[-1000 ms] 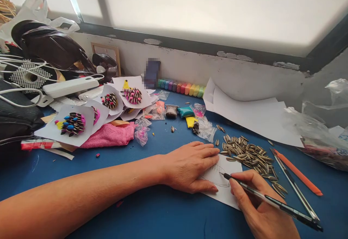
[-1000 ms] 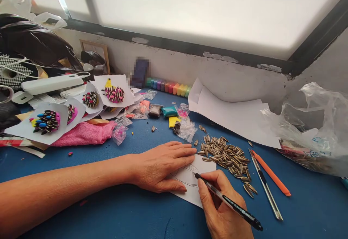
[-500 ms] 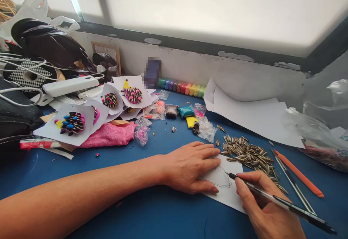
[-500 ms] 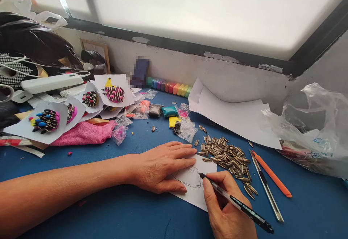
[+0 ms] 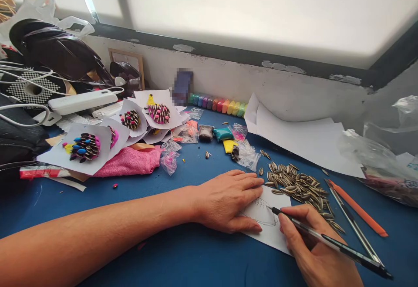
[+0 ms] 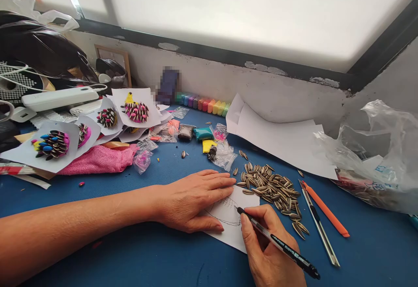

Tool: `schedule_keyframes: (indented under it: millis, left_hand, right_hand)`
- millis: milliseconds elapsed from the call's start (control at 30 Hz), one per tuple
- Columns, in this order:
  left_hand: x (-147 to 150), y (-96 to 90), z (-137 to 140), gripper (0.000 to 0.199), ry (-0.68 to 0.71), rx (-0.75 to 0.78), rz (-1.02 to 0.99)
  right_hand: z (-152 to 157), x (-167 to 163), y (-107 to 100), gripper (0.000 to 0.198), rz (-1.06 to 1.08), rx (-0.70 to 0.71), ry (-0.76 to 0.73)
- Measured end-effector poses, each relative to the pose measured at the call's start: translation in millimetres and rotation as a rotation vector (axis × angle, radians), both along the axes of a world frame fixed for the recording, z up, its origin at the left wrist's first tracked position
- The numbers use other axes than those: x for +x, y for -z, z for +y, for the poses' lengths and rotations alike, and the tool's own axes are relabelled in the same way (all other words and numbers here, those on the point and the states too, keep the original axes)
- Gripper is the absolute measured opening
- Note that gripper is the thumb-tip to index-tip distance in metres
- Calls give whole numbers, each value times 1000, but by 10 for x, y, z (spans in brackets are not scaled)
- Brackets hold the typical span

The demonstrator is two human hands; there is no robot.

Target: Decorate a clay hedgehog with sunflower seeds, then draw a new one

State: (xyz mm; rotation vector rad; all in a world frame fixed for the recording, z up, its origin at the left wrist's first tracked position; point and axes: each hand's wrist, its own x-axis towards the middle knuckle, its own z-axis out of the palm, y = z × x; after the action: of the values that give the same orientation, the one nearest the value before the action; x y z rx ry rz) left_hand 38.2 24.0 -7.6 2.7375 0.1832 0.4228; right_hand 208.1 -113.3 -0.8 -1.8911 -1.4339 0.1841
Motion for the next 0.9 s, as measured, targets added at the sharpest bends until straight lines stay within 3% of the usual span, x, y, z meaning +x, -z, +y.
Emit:
schedule_keyframes:
  millis: [900]
  left_hand:
    - [-11,-2,7,71,-22,8,10]
  right_hand:
    - [0,-38,-21,16,32,29,12]
